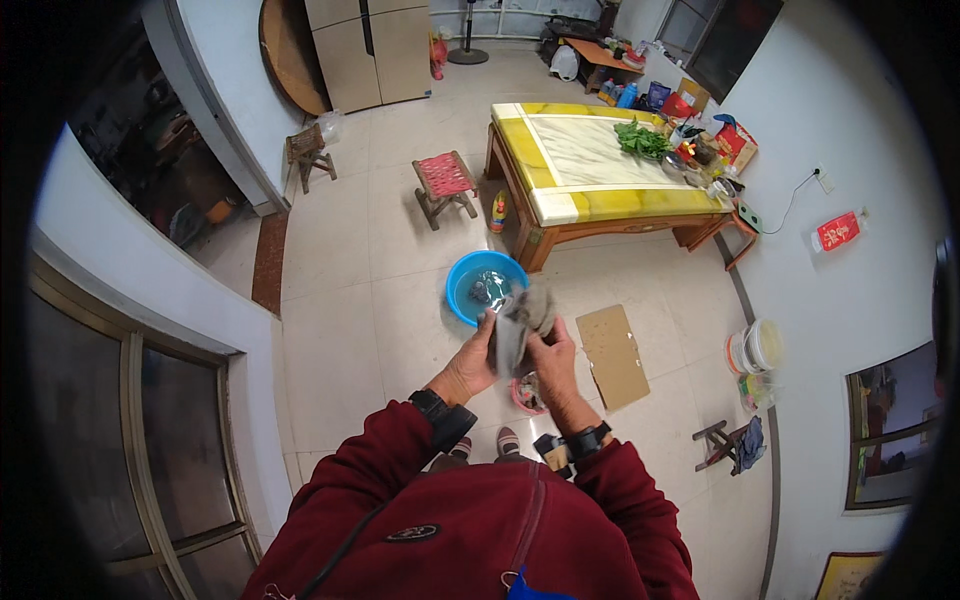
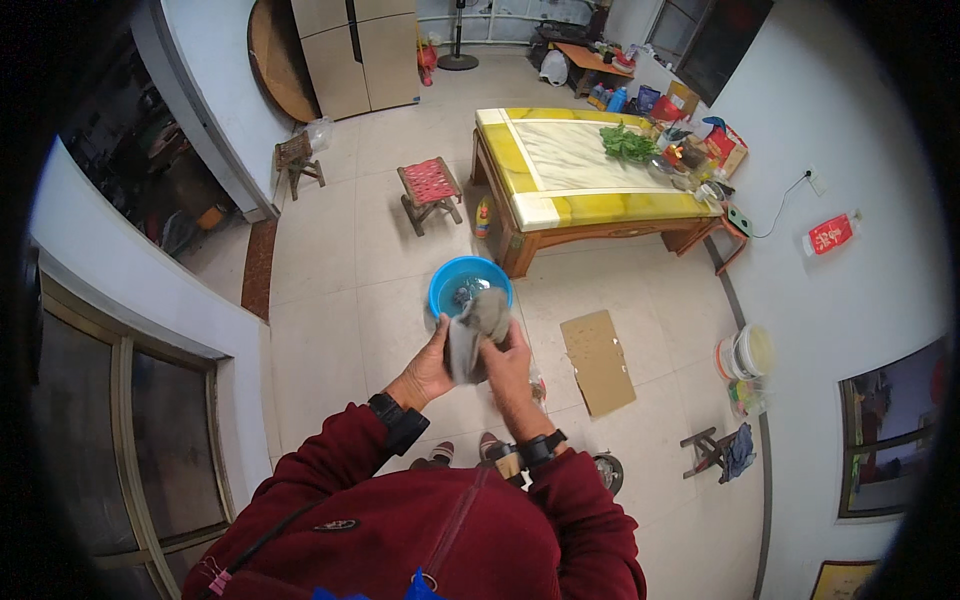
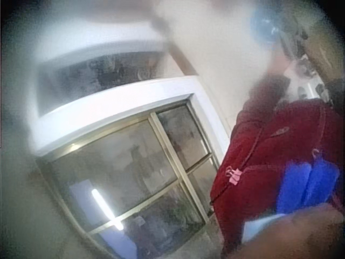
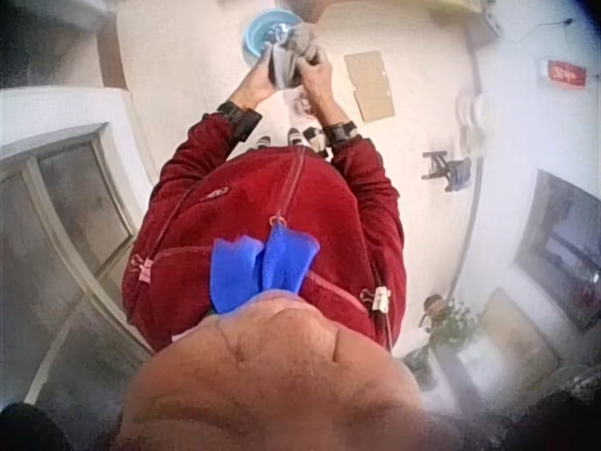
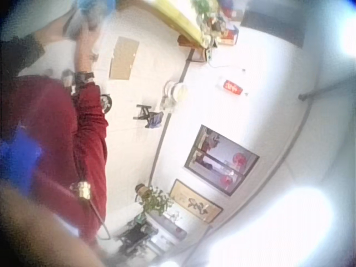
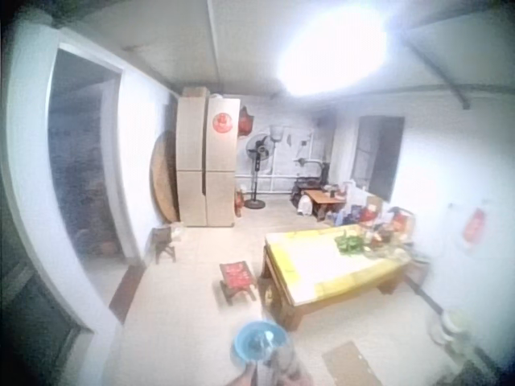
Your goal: The person wipes a metal door with a cloth, then walks to a blue basin and sits on a stool to wash the cloth by hand. The person wrings out the cloth and continues washing it in the basin.
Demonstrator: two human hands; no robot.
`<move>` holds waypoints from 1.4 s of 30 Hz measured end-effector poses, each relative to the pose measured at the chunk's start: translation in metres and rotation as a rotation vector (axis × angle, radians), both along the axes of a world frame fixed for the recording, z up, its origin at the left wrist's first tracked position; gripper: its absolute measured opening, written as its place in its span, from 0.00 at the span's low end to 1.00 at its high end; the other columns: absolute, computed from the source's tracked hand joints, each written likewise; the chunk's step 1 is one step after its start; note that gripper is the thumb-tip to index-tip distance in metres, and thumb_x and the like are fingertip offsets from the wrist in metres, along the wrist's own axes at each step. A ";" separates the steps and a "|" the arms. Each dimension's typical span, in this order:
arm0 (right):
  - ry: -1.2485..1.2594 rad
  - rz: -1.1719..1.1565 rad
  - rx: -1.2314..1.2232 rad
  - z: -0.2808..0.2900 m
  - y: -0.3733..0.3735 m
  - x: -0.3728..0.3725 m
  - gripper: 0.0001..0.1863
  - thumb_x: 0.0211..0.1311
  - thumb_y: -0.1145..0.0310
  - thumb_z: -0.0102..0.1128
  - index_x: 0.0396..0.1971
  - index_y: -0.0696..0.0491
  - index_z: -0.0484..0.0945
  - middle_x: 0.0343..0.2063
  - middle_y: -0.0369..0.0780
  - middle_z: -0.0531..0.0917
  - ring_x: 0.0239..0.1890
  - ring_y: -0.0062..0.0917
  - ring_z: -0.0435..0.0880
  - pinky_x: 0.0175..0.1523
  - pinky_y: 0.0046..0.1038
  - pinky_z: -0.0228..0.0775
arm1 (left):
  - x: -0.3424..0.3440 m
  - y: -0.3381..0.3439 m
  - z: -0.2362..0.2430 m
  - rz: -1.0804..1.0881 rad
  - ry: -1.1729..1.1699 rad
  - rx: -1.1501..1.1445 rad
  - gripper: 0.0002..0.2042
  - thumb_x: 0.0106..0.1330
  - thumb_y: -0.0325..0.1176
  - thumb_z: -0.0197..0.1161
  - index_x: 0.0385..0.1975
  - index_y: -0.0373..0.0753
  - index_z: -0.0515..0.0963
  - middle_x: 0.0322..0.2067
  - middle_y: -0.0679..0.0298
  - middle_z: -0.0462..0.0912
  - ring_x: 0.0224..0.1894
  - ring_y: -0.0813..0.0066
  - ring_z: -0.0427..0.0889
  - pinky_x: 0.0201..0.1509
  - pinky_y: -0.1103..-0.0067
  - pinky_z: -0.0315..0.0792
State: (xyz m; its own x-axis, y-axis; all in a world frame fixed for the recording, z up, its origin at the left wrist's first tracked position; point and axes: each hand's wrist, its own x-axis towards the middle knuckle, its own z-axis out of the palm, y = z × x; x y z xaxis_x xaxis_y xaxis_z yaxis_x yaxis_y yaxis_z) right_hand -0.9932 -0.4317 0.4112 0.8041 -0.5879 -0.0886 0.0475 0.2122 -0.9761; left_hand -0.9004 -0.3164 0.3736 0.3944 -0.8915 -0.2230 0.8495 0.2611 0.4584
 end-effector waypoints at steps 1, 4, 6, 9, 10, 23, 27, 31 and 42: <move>-0.030 -0.007 0.009 0.006 0.004 0.000 0.24 0.61 0.75 0.61 0.57 0.59 0.70 0.49 0.39 0.81 0.51 0.24 0.79 0.57 0.26 0.69 | 0.000 -0.002 0.001 0.012 0.097 0.004 0.29 0.68 0.59 0.55 0.59 0.43 0.72 0.53 0.64 0.80 0.54 0.70 0.79 0.61 0.69 0.72; -0.162 -0.077 0.153 0.019 -0.011 -0.009 0.24 0.62 0.75 0.62 0.58 0.58 0.70 0.50 0.40 0.81 0.52 0.24 0.79 0.59 0.26 0.68 | 0.003 -0.007 0.000 0.112 0.043 0.116 0.21 0.75 0.48 0.52 0.56 0.39 0.73 0.52 0.63 0.80 0.52 0.70 0.81 0.57 0.72 0.76; -0.209 -0.056 0.210 0.021 -0.032 -0.017 0.24 0.63 0.74 0.62 0.58 0.57 0.69 0.51 0.41 0.81 0.52 0.26 0.80 0.57 0.29 0.72 | 0.005 -0.004 -0.006 0.102 0.072 0.049 0.20 0.76 0.45 0.50 0.56 0.37 0.73 0.51 0.62 0.81 0.51 0.69 0.82 0.58 0.72 0.75; -0.187 -0.037 0.426 0.010 -0.045 -0.030 0.23 0.64 0.71 0.62 0.58 0.53 0.69 0.50 0.40 0.80 0.50 0.29 0.81 0.52 0.34 0.76 | 0.010 0.004 -0.023 0.045 0.135 0.136 0.20 0.76 0.45 0.50 0.55 0.34 0.74 0.50 0.60 0.82 0.48 0.67 0.83 0.56 0.71 0.78; -0.176 -0.046 0.486 0.005 -0.045 -0.033 0.23 0.64 0.70 0.63 0.58 0.52 0.69 0.50 0.39 0.80 0.50 0.30 0.82 0.51 0.35 0.76 | 0.009 0.003 -0.029 0.037 0.169 0.121 0.20 0.76 0.44 0.50 0.54 0.34 0.74 0.49 0.60 0.82 0.48 0.66 0.83 0.55 0.70 0.78; -0.196 0.066 0.634 -0.036 -0.077 -0.076 0.38 0.65 0.30 0.42 0.61 0.45 0.69 0.55 0.40 0.78 0.58 0.34 0.75 0.61 0.43 0.68 | 0.050 0.041 -0.006 0.133 0.009 0.109 0.19 0.73 0.43 0.54 0.54 0.36 0.74 0.48 0.59 0.83 0.48 0.67 0.83 0.54 0.72 0.78; -0.138 -0.153 0.714 -0.034 -0.076 -0.071 0.39 0.68 0.33 0.41 0.65 0.48 0.65 0.59 0.42 0.75 0.57 0.38 0.76 0.62 0.46 0.68 | 0.052 0.047 -0.012 0.052 -0.110 0.263 0.16 0.71 0.36 0.59 0.53 0.35 0.74 0.46 0.58 0.83 0.44 0.68 0.85 0.50 0.74 0.80; -0.305 0.041 0.607 -0.025 -0.075 -0.055 0.38 0.70 0.35 0.39 0.65 0.52 0.64 0.62 0.44 0.73 0.60 0.41 0.74 0.63 0.51 0.67 | 0.043 0.047 -0.023 0.043 -0.076 0.312 0.13 0.70 0.33 0.60 0.50 0.35 0.76 0.42 0.58 0.85 0.40 0.67 0.86 0.45 0.73 0.82; -0.188 -0.006 0.529 -0.025 -0.064 -0.046 0.22 0.70 0.58 0.55 0.56 0.56 0.73 0.51 0.42 0.82 0.50 0.33 0.83 0.53 0.36 0.79 | 0.061 0.075 -0.042 0.367 -0.155 0.499 0.11 0.73 0.41 0.54 0.39 0.41 0.77 0.32 0.65 0.84 0.31 0.72 0.84 0.34 0.75 0.80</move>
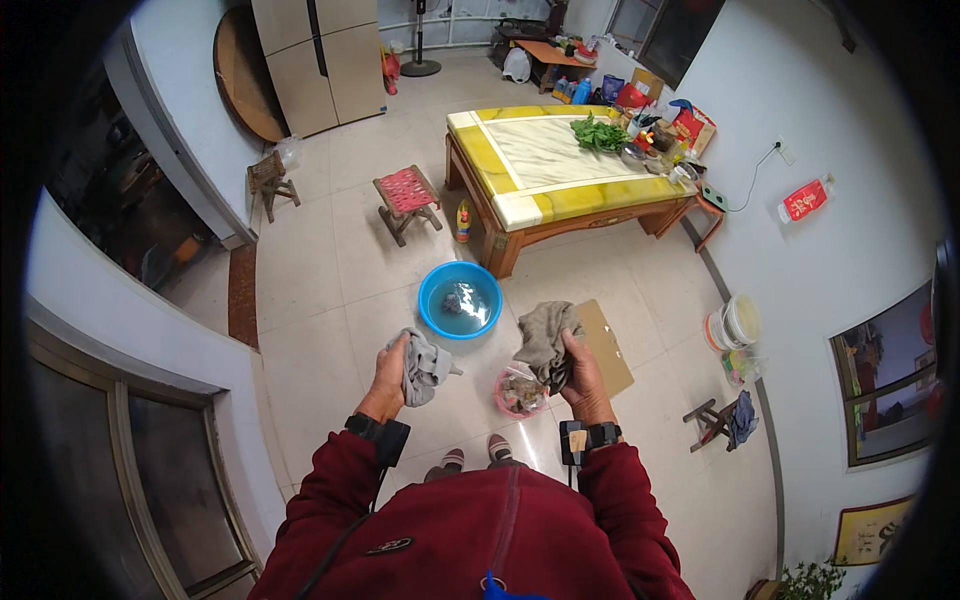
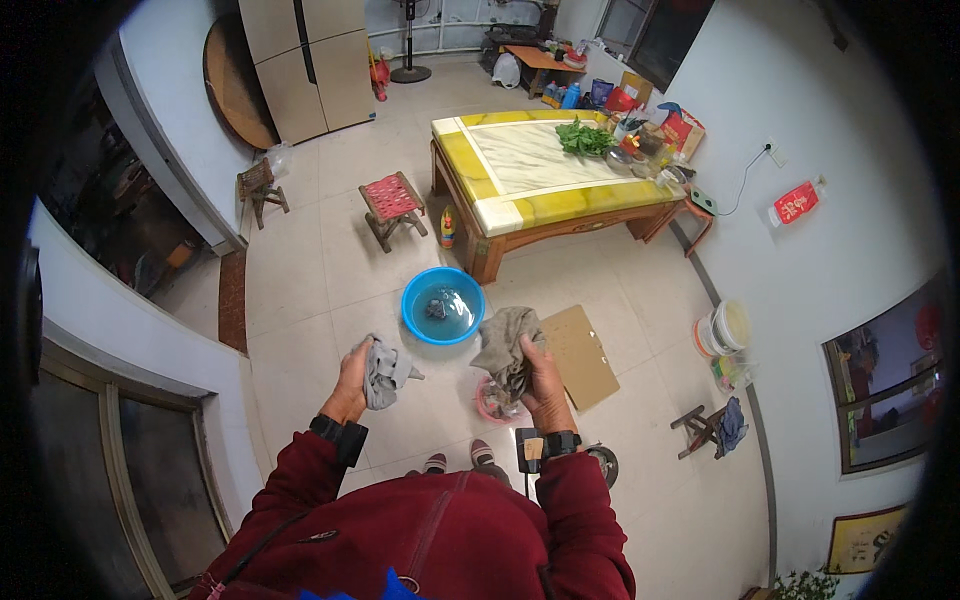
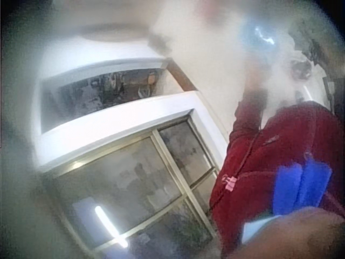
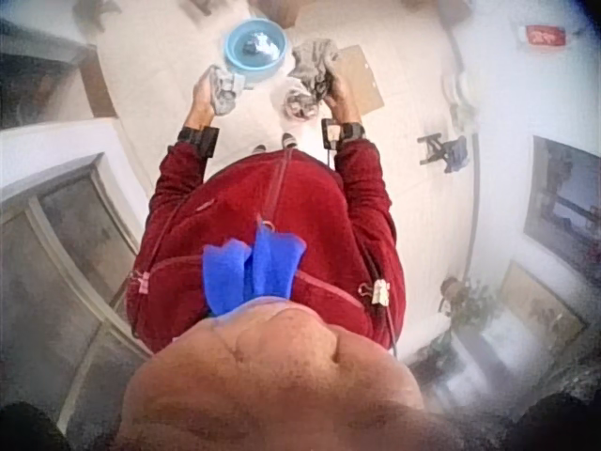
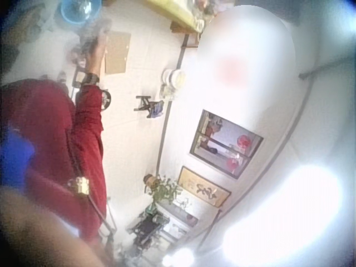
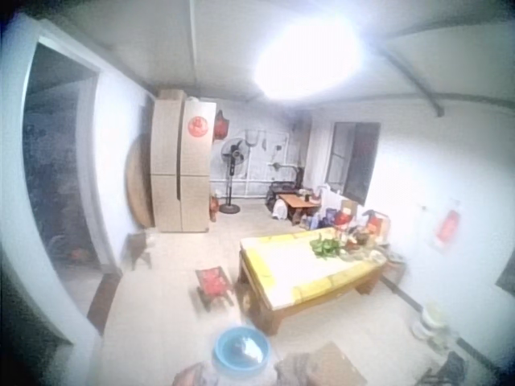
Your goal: The person wipes a metal door with a cloth, then walks to a blue basin and sits on a stool to wash the cloth by hand. The person wrings out the cloth and continues washing it in the basin.
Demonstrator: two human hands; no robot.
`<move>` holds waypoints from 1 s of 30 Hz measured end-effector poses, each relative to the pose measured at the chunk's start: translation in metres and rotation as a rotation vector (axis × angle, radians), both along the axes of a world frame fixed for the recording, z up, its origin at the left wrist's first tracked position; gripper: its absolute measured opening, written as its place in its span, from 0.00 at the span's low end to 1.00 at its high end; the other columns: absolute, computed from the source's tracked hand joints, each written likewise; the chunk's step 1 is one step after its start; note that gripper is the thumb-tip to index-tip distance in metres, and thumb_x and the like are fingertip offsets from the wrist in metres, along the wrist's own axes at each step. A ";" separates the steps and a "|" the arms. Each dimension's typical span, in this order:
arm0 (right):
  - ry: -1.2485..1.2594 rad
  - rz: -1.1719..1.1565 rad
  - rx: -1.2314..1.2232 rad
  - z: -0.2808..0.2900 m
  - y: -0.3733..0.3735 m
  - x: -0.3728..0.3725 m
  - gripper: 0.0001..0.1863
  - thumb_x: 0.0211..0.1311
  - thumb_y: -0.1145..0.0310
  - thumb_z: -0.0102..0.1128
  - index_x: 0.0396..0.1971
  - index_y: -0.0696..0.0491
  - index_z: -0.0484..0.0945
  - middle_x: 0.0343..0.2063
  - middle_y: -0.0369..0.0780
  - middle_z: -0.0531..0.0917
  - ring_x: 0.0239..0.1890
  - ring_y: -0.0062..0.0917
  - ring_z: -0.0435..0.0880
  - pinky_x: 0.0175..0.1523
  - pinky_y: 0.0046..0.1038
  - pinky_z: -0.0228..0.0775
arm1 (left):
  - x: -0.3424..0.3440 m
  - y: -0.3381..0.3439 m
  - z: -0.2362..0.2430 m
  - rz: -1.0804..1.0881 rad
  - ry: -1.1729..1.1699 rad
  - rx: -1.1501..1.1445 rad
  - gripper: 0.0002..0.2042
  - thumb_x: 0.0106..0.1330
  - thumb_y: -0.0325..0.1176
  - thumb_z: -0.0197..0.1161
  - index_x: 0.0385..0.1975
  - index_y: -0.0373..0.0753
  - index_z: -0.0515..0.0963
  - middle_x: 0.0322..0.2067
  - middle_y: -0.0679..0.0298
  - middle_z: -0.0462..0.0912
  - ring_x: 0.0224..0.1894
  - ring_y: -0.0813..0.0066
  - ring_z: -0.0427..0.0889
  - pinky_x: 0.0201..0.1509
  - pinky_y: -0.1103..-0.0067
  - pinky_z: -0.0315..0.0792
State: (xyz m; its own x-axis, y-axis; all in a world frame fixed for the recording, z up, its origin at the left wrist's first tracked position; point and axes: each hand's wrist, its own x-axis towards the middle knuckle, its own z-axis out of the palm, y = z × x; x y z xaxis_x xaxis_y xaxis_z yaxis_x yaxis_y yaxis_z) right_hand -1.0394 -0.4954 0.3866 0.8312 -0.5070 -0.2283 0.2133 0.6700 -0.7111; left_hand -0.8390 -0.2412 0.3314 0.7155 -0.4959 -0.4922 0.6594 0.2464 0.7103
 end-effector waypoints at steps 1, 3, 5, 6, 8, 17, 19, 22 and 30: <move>0.152 0.030 -0.173 -0.008 -0.004 -0.003 0.21 0.70 0.58 0.56 0.55 0.56 0.74 0.49 0.44 0.83 0.49 0.34 0.84 0.52 0.37 0.79 | 0.001 0.006 -0.006 -0.015 -0.023 -0.025 0.10 0.73 0.40 0.53 0.38 0.41 0.77 0.32 0.65 0.83 0.30 0.72 0.83 0.34 0.76 0.79; 0.311 0.104 -0.535 -0.030 -0.018 -0.015 0.21 0.68 0.58 0.57 0.53 0.57 0.75 0.45 0.47 0.84 0.47 0.38 0.85 0.49 0.38 0.78 | 0.013 0.023 -0.018 -0.137 0.073 -0.060 0.11 0.73 0.39 0.53 0.40 0.39 0.77 0.33 0.63 0.83 0.32 0.72 0.84 0.35 0.76 0.81; 0.792 0.210 -1.197 -0.063 -0.033 -0.037 0.20 0.62 0.60 0.62 0.50 0.56 0.78 0.39 0.48 0.85 0.41 0.37 0.85 0.45 0.39 0.78 | 0.023 0.051 -0.031 -0.284 0.161 -0.251 0.11 0.73 0.37 0.54 0.41 0.37 0.77 0.35 0.61 0.83 0.34 0.71 0.84 0.39 0.75 0.81; 1.008 0.240 -1.523 -0.082 -0.042 -0.050 0.20 0.60 0.61 0.65 0.49 0.56 0.79 0.36 0.48 0.85 0.38 0.37 0.86 0.44 0.40 0.78 | 0.028 0.063 -0.037 -0.371 0.214 -0.402 0.11 0.74 0.36 0.53 0.42 0.36 0.77 0.36 0.61 0.82 0.37 0.70 0.84 0.43 0.74 0.81; 1.028 0.122 -1.316 -0.124 -0.048 -0.096 0.23 0.55 0.61 0.67 0.48 0.59 0.79 0.40 0.53 0.84 0.45 0.48 0.83 0.50 0.42 0.74 | 0.032 0.092 -0.048 -0.139 0.198 -0.143 0.12 0.75 0.37 0.50 0.45 0.35 0.75 0.42 0.58 0.81 0.45 0.67 0.81 0.52 0.72 0.78; 1.569 0.660 -1.199 -0.240 -0.012 -0.375 0.17 0.61 0.59 0.53 0.44 0.48 0.84 0.47 0.48 0.83 0.51 0.44 0.82 0.54 0.42 0.75 | 0.027 0.232 -0.082 0.193 0.179 -0.106 0.19 0.77 0.38 0.45 0.57 0.31 0.72 0.51 0.53 0.80 0.50 0.57 0.81 0.55 0.63 0.78; 1.548 0.925 -1.492 -0.255 -0.001 -0.413 0.15 0.62 0.58 0.54 0.41 0.50 0.83 0.40 0.47 0.86 0.43 0.42 0.86 0.45 0.42 0.78 | 0.033 0.234 -0.085 0.148 0.280 -0.139 0.21 0.76 0.42 0.45 0.55 0.31 0.73 0.47 0.53 0.82 0.40 0.61 0.83 0.45 0.68 0.80; 1.653 0.272 -0.917 -0.276 -0.001 -0.420 0.15 0.65 0.58 0.47 0.45 0.47 0.77 0.32 0.48 0.85 0.34 0.44 0.87 0.38 0.42 0.77 | 0.040 0.226 -0.074 0.274 0.175 -0.114 0.23 0.75 0.47 0.46 0.47 0.31 0.76 0.35 0.55 0.82 0.29 0.67 0.79 0.33 0.74 0.77; 0.911 -0.395 -0.504 -0.136 -0.054 -0.207 0.27 0.65 0.51 0.59 0.32 0.66 0.82 0.26 0.40 0.83 0.27 0.23 0.80 0.32 0.30 0.72 | 0.048 0.166 -0.059 0.077 0.097 -0.227 0.18 0.76 0.40 0.45 0.39 0.32 0.78 0.25 0.63 0.77 0.23 0.76 0.74 0.23 0.80 0.68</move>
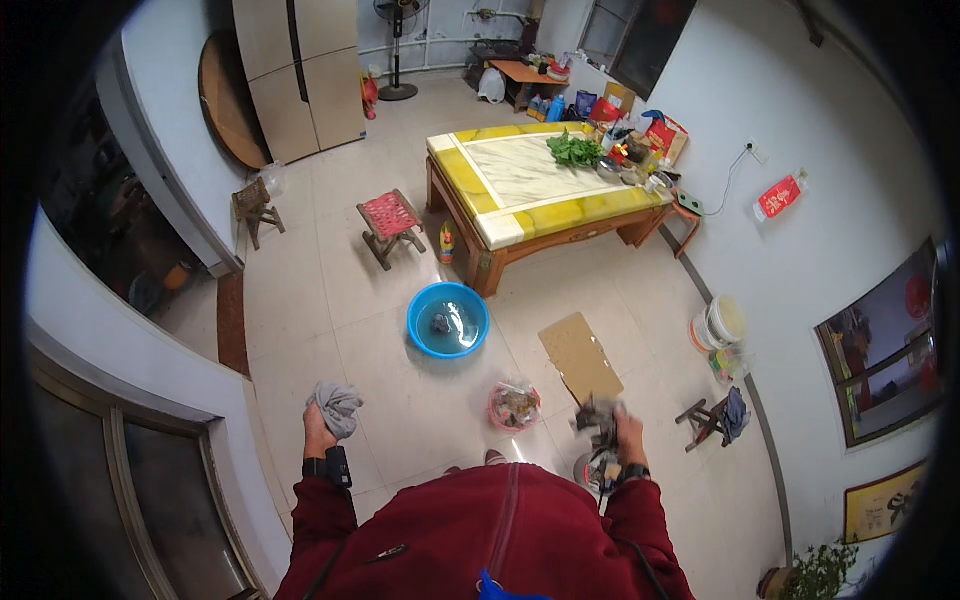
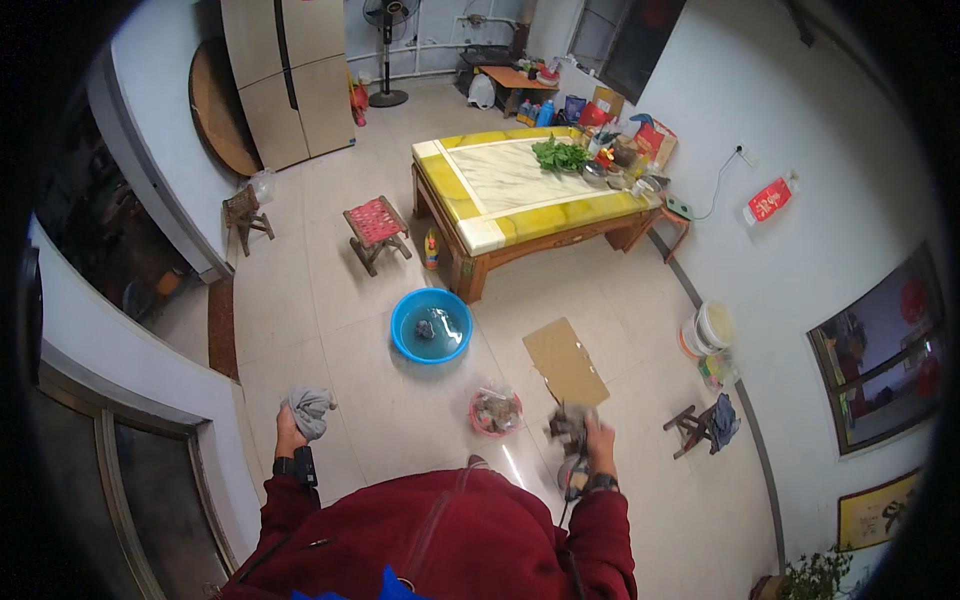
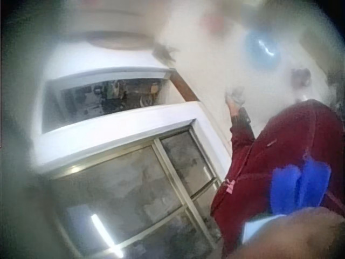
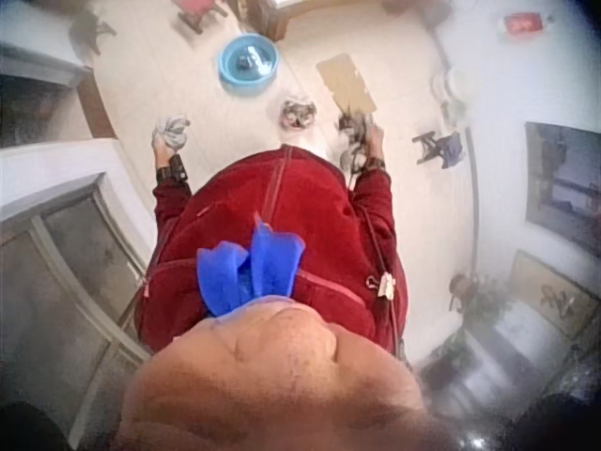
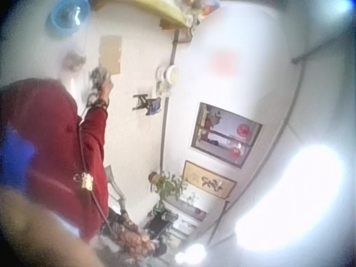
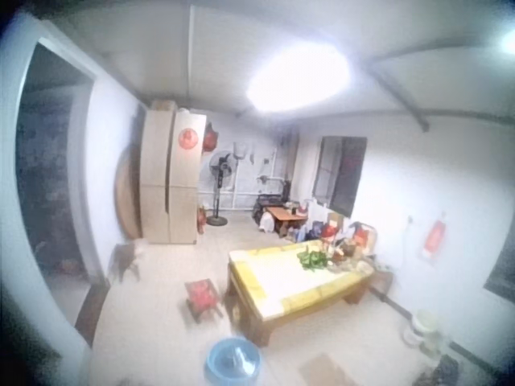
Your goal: The person wipes a metal door with a cloth, then walks to a blue basin and sits on a stool to wash the cloth by hand. The person wrings out the cloth and continues washing it in the basin.
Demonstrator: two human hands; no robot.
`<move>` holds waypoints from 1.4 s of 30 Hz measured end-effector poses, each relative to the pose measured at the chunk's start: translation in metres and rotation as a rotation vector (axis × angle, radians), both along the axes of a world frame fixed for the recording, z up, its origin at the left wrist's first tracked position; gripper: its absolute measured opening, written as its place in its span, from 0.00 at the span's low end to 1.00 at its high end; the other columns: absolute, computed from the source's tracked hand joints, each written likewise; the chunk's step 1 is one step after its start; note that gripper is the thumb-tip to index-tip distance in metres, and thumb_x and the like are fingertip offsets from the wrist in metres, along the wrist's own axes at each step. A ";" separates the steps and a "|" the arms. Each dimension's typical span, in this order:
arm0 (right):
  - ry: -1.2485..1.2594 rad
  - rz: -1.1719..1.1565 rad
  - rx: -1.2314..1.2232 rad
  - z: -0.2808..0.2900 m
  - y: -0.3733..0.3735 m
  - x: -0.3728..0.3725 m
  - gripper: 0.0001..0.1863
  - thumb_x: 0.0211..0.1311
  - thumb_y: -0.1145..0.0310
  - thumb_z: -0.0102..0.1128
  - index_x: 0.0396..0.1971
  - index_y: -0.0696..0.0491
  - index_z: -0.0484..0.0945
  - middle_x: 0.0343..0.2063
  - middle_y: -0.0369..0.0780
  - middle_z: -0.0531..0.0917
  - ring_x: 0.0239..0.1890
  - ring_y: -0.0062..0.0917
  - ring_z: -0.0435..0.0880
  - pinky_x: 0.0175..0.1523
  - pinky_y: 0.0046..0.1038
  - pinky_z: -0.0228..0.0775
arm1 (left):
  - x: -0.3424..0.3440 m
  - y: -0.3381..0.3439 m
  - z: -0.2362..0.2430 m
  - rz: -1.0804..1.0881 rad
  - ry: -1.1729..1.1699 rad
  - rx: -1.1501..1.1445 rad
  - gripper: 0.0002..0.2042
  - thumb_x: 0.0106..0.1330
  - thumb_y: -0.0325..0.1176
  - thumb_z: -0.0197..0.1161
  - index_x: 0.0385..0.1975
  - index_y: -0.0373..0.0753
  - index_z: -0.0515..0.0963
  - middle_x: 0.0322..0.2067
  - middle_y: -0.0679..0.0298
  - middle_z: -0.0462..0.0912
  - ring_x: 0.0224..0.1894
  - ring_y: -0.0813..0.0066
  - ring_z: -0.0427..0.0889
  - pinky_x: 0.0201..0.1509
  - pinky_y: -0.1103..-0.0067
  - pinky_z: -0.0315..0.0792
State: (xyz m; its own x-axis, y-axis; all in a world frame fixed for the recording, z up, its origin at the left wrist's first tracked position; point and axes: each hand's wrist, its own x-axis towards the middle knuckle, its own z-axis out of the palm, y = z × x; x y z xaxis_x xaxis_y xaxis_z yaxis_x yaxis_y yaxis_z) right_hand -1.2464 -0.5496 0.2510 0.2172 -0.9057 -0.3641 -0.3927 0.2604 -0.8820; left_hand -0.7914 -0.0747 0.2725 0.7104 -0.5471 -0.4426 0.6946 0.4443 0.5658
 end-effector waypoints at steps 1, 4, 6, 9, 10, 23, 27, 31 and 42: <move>-0.063 0.097 -0.097 0.041 -0.001 0.022 0.27 0.67 0.50 0.57 0.32 0.65 0.81 0.25 0.39 0.82 0.26 0.21 0.78 0.31 0.29 0.72 | 0.000 -0.002 -0.005 -0.041 0.027 -0.017 0.18 0.76 0.39 0.46 0.43 0.31 0.78 0.28 0.63 0.80 0.26 0.75 0.77 0.27 0.80 0.71; -0.400 0.242 -0.112 0.148 -0.003 0.071 0.27 0.73 0.51 0.50 0.44 0.64 0.79 0.34 0.40 0.84 0.31 0.23 0.83 0.33 0.25 0.76 | -0.009 0.003 -0.021 0.051 0.012 0.104 0.17 0.76 0.37 0.46 0.48 0.31 0.78 0.35 0.59 0.84 0.33 0.71 0.82 0.35 0.77 0.78; -0.825 0.296 0.069 0.192 -0.006 0.082 0.33 0.72 0.43 0.47 0.55 0.63 0.72 0.45 0.44 0.83 0.41 0.27 0.84 0.47 0.29 0.78 | -0.014 0.020 -0.026 0.083 0.033 0.072 0.17 0.76 0.36 0.45 0.48 0.32 0.78 0.40 0.57 0.85 0.38 0.68 0.84 0.42 0.75 0.79; -0.891 0.282 0.050 0.205 -0.009 0.081 0.39 0.71 0.37 0.40 0.64 0.57 0.66 0.56 0.46 0.78 0.56 0.38 0.79 0.60 0.42 0.74 | -0.020 0.047 -0.031 0.108 0.065 -0.013 0.16 0.75 0.35 0.46 0.50 0.32 0.77 0.43 0.56 0.85 0.42 0.67 0.84 0.47 0.74 0.80; -0.803 0.298 -0.065 0.196 -0.003 0.083 0.35 0.72 0.39 0.41 0.64 0.54 0.67 0.57 0.45 0.77 0.56 0.38 0.79 0.59 0.46 0.74 | -0.025 0.056 -0.034 0.126 0.066 -0.019 0.16 0.75 0.35 0.46 0.50 0.31 0.77 0.44 0.56 0.85 0.43 0.66 0.85 0.48 0.74 0.80; -0.987 0.295 0.431 0.137 0.026 0.147 0.35 0.71 0.41 0.45 0.66 0.52 0.65 0.63 0.41 0.72 0.63 0.38 0.73 0.67 0.44 0.65 | -0.065 0.065 -0.009 0.187 0.127 -0.015 0.14 0.75 0.36 0.48 0.42 0.33 0.78 0.36 0.59 0.84 0.32 0.70 0.80 0.36 0.78 0.76; -1.039 0.240 0.644 0.116 0.049 0.143 0.34 0.71 0.42 0.47 0.64 0.53 0.67 0.60 0.41 0.75 0.62 0.35 0.74 0.67 0.42 0.65 | -0.066 0.063 -0.017 0.149 0.112 -0.174 0.15 0.75 0.36 0.48 0.44 0.32 0.78 0.39 0.58 0.84 0.36 0.69 0.81 0.41 0.76 0.77; -0.811 0.368 0.615 0.109 0.052 0.160 0.26 0.72 0.51 0.52 0.58 0.56 0.71 0.54 0.41 0.80 0.55 0.32 0.79 0.62 0.36 0.71 | -0.067 0.079 -0.033 0.161 0.081 -0.125 0.15 0.76 0.34 0.46 0.47 0.31 0.77 0.41 0.58 0.84 0.41 0.69 0.82 0.48 0.76 0.78; -0.316 0.003 0.543 -0.035 0.018 0.101 0.23 0.66 0.58 0.57 0.54 0.58 0.73 0.46 0.45 0.81 0.46 0.35 0.84 0.51 0.44 0.78 | -0.068 0.083 -0.021 0.423 0.148 0.179 0.15 0.74 0.36 0.46 0.23 0.41 0.68 0.21 0.67 0.69 0.22 0.76 0.66 0.23 0.79 0.60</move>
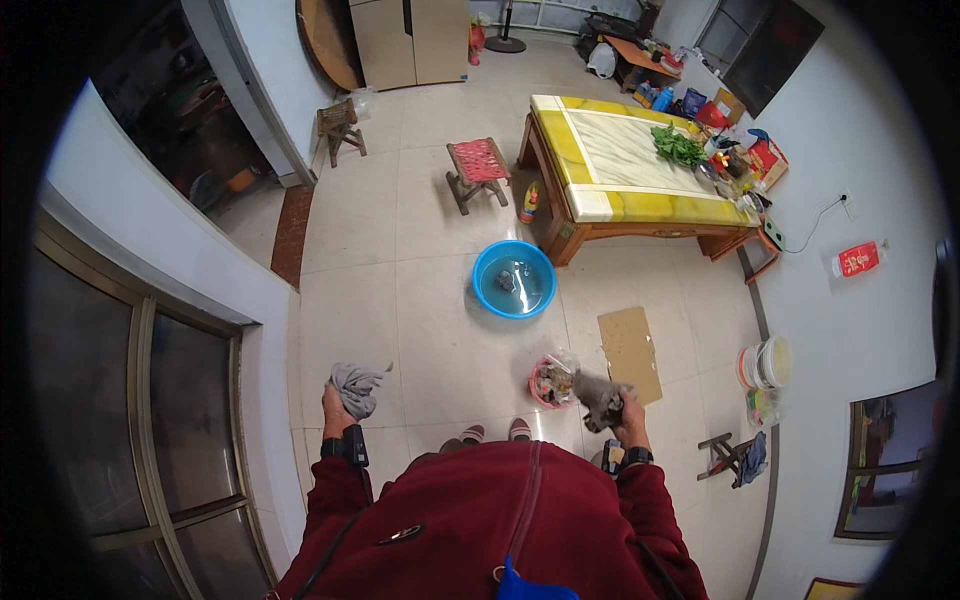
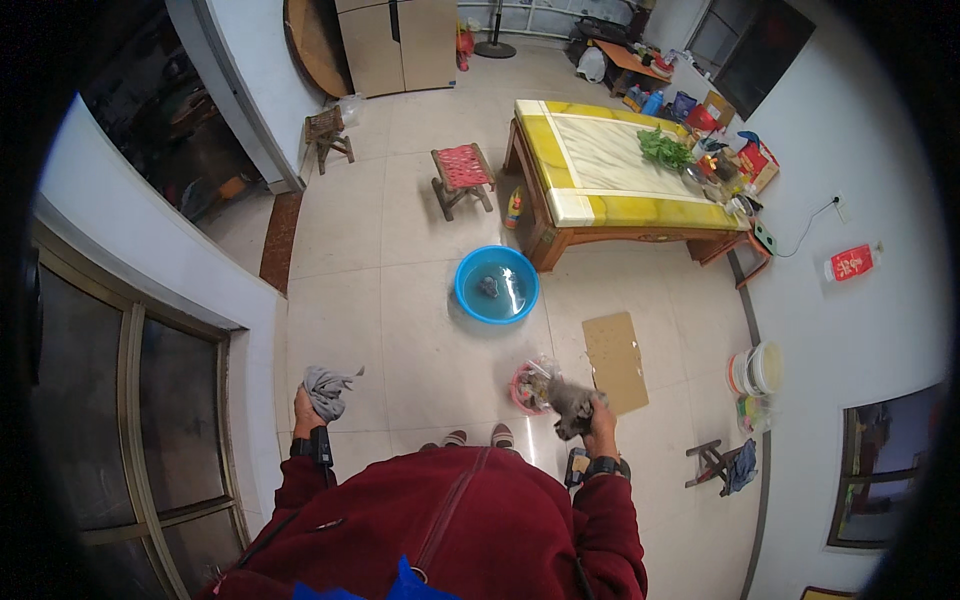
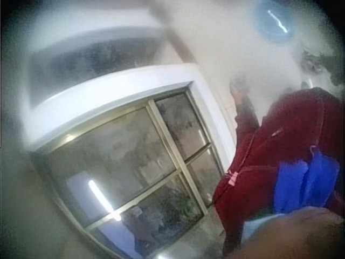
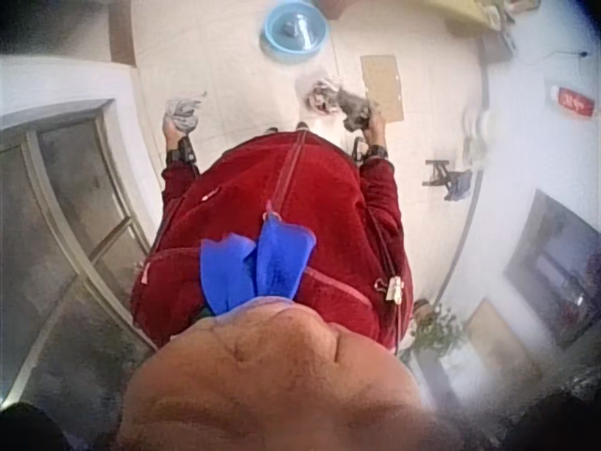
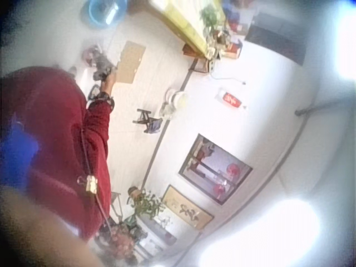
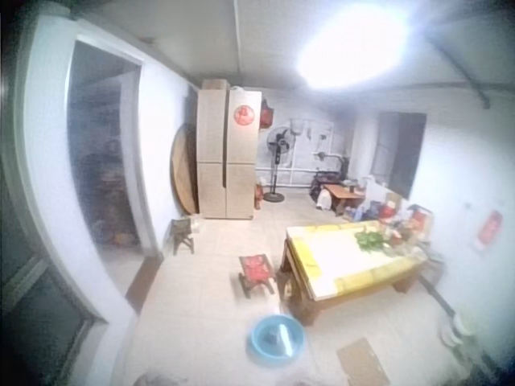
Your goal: The person wipes a metal door with a cloth, then walks to a blue basin and sits on a stool to wash the cloth by hand. The person wrings out the cloth and continues washing it in the basin.
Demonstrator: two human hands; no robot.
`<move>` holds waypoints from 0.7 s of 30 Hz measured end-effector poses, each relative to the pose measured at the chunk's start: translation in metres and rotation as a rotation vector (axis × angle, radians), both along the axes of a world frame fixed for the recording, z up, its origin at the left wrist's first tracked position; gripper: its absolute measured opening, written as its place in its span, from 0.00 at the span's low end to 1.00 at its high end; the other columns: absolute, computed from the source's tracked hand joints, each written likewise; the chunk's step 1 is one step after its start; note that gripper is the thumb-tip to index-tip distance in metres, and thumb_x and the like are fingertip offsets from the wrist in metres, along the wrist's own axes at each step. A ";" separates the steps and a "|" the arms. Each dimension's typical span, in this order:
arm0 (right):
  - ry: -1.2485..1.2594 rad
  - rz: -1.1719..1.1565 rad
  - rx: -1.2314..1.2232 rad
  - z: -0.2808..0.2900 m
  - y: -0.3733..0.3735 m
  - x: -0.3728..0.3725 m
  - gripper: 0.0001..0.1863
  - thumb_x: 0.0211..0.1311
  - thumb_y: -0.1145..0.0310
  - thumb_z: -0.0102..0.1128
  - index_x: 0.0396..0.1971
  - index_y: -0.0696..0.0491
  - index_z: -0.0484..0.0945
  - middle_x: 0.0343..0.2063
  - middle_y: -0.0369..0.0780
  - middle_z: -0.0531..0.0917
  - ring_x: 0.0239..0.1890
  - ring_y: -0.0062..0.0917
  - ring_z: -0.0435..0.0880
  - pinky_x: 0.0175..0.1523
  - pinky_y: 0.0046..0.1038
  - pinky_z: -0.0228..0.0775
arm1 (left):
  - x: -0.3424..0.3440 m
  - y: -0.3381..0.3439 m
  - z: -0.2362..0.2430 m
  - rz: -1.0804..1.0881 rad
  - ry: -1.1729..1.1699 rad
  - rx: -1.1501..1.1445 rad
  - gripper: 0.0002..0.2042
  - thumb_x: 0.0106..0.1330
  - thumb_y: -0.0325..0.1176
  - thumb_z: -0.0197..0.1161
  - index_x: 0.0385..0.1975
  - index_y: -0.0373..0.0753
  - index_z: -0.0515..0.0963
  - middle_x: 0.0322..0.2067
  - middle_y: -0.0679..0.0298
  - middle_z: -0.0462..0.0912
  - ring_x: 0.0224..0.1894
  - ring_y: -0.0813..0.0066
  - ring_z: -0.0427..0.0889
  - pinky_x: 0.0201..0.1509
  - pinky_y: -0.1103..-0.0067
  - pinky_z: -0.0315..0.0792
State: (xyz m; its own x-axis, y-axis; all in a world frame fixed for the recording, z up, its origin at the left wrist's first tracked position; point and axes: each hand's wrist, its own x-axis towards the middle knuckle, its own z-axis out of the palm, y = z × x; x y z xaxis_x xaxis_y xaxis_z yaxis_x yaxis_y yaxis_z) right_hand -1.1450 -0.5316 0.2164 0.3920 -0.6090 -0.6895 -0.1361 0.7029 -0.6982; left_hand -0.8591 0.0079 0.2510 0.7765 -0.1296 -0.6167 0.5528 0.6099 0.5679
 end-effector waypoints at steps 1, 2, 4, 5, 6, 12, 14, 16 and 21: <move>0.062 0.017 0.010 -0.012 0.001 -0.014 0.23 0.65 0.57 0.58 0.52 0.58 0.74 0.46 0.45 0.82 0.45 0.36 0.84 0.50 0.44 0.78 | 0.004 0.008 -0.004 -0.072 -0.079 -0.095 0.14 0.74 0.36 0.46 0.23 0.41 0.68 0.22 0.67 0.69 0.22 0.75 0.66 0.24 0.79 0.61; 0.189 -0.038 0.025 -0.021 0.002 -0.024 0.23 0.64 0.56 0.59 0.51 0.57 0.75 0.46 0.46 0.82 0.45 0.36 0.84 0.50 0.44 0.79 | 0.010 0.015 -0.009 -0.045 -0.087 -0.132 0.14 0.74 0.35 0.47 0.23 0.42 0.68 0.22 0.67 0.69 0.22 0.76 0.66 0.25 0.79 0.61; 0.557 -0.023 -0.126 -0.033 0.003 -0.041 0.29 0.55 0.55 0.65 0.49 0.62 0.74 0.43 0.47 0.82 0.42 0.39 0.84 0.41 0.46 0.79 | 0.026 0.029 -0.024 -0.091 -0.224 -0.337 0.14 0.74 0.35 0.47 0.23 0.43 0.67 0.23 0.66 0.69 0.23 0.76 0.66 0.26 0.78 0.61; 0.546 0.024 -0.136 -0.037 0.006 -0.049 0.29 0.54 0.53 0.64 0.48 0.62 0.75 0.43 0.47 0.82 0.42 0.39 0.84 0.41 0.46 0.78 | 0.034 0.035 -0.031 -0.181 -0.356 -0.473 0.14 0.75 0.37 0.47 0.25 0.42 0.71 0.25 0.65 0.73 0.25 0.74 0.71 0.29 0.77 0.66; 0.601 0.052 -0.190 -0.039 0.009 -0.054 0.30 0.54 0.51 0.64 0.47 0.62 0.76 0.43 0.48 0.82 0.42 0.40 0.83 0.40 0.46 0.77 | 0.041 0.038 -0.037 -0.134 -0.295 -0.367 0.14 0.75 0.38 0.47 0.26 0.41 0.72 0.26 0.65 0.74 0.27 0.73 0.72 0.31 0.76 0.69; 0.643 0.119 -0.236 -0.058 0.016 -0.074 0.33 0.57 0.49 0.62 0.55 0.58 0.74 0.48 0.49 0.81 0.49 0.44 0.80 0.50 0.51 0.72 | 0.089 -0.007 -0.038 -0.067 -0.057 -0.057 0.10 0.74 0.36 0.50 0.40 0.38 0.77 0.37 0.58 0.83 0.40 0.62 0.82 0.48 0.67 0.78; 0.662 0.124 -0.234 -0.069 0.006 -0.071 0.33 0.58 0.50 0.62 0.57 0.57 0.74 0.50 0.49 0.80 0.52 0.44 0.79 0.53 0.51 0.70 | 0.111 -0.043 -0.032 -0.094 0.001 -0.055 0.13 0.73 0.36 0.51 0.49 0.36 0.75 0.47 0.55 0.81 0.50 0.59 0.80 0.56 0.64 0.75; 0.705 0.154 -0.148 -0.081 -0.007 -0.062 0.29 0.61 0.52 0.58 0.56 0.56 0.75 0.51 0.48 0.80 0.56 0.43 0.77 0.57 0.51 0.68 | 0.135 -0.084 -0.029 -0.202 -0.044 -0.122 0.15 0.73 0.36 0.53 0.54 0.35 0.74 0.52 0.54 0.81 0.54 0.59 0.80 0.60 0.63 0.74; 0.542 0.006 0.058 -0.101 -0.036 0.008 0.24 0.61 0.57 0.59 0.53 0.57 0.75 0.47 0.49 0.82 0.48 0.41 0.82 0.50 0.48 0.74 | 0.217 -0.204 -0.025 -0.488 -0.104 -0.122 0.18 0.70 0.27 0.56 0.58 0.31 0.70 0.56 0.55 0.78 0.54 0.59 0.80 0.62 0.64 0.73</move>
State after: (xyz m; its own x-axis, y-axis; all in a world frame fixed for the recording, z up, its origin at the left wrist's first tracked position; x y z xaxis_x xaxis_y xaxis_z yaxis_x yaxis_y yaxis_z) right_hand -1.1369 -0.5672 0.1152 -0.0255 -0.5629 -0.8261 -0.4701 0.7361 -0.4871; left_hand -0.6422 -0.1958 0.2262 0.6637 -0.5586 -0.4974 0.7343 0.3602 0.5754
